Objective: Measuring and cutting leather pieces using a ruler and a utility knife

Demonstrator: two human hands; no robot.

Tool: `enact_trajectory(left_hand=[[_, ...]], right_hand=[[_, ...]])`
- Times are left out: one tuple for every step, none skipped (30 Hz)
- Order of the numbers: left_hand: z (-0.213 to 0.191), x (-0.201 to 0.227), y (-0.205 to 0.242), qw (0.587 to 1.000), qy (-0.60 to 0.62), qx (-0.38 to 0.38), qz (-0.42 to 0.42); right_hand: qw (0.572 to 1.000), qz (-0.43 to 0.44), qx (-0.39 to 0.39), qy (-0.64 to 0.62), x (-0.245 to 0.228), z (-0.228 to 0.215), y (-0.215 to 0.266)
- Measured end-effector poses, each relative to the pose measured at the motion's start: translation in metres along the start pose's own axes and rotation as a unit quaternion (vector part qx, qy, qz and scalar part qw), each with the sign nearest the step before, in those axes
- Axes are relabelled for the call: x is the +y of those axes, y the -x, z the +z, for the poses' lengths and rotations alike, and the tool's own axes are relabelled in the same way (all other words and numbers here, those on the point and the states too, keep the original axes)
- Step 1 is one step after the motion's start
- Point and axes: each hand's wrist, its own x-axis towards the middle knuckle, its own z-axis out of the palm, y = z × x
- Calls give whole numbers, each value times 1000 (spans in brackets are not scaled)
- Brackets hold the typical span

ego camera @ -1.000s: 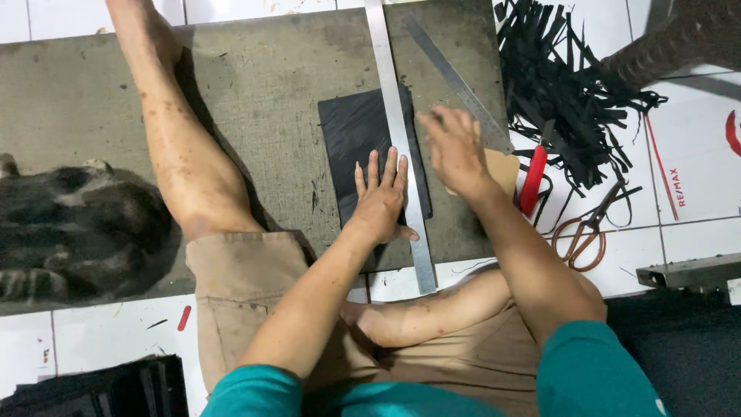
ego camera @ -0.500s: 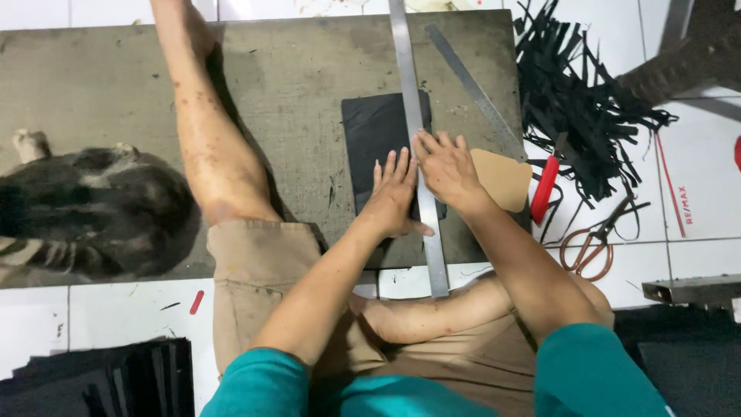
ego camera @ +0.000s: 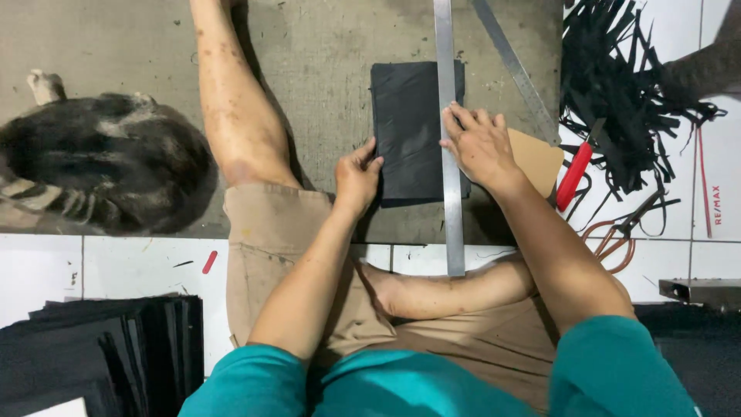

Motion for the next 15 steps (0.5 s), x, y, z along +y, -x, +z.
enact_trajectory(left_hand=[[-2, -6, -1, 1000, -1, 0, -4], [-3, -12, -5, 997, 70, -14, -30], [-4, -17, -8, 988, 140, -28, -55], [-7, -16, -7, 988, 139, -28, -56], [-9, -14, -7, 985, 151, -30, -72], [-11, -13, -7, 982, 162, -33, -88], [-12, -8, -4, 982, 162, -34, -90], [-14, -3, -1, 981, 162, -29, -101], [-17, 1, 2, 980, 163, -25, -111], [-18, -1, 2, 980, 162, -25, -112], [-20, -4, 2, 982, 140, -24, -128], [-21, -7, 3, 982, 118, -23, -144], [-22, -8, 2, 982, 117, -23, -146], [-22, -8, 1, 983, 105, -23, -149], [-23, -9, 0, 984, 92, -22, -152]], right_hand=[[1000, -1, -4, -3, -1, -1, 1], [1000, -1, -12, -6, 0, -3, 1], [1000, -1, -20, -9, 0, -5, 1], [1000, 0, -22, -11, 1, -3, 1], [1000, -2, -24, -7, 2, -1, 0], [1000, -4, -27, -3, 4, 1, 0], [1000, -3, -29, -4, 4, -1, 0], [999, -2, -33, -11, 3, -2, 0], [999, -1, -37, -17, 3, -4, -1], [999, -1, -37, -18, 3, -3, -1], [999, 2, -37, -21, 3, -3, -1], [999, 4, -37, -23, 4, -3, 0], [999, 4, -38, -25, 4, -3, 0], [999, 3, -36, -25, 3, -4, -1], [999, 2, -33, -25, 3, -4, -2]])
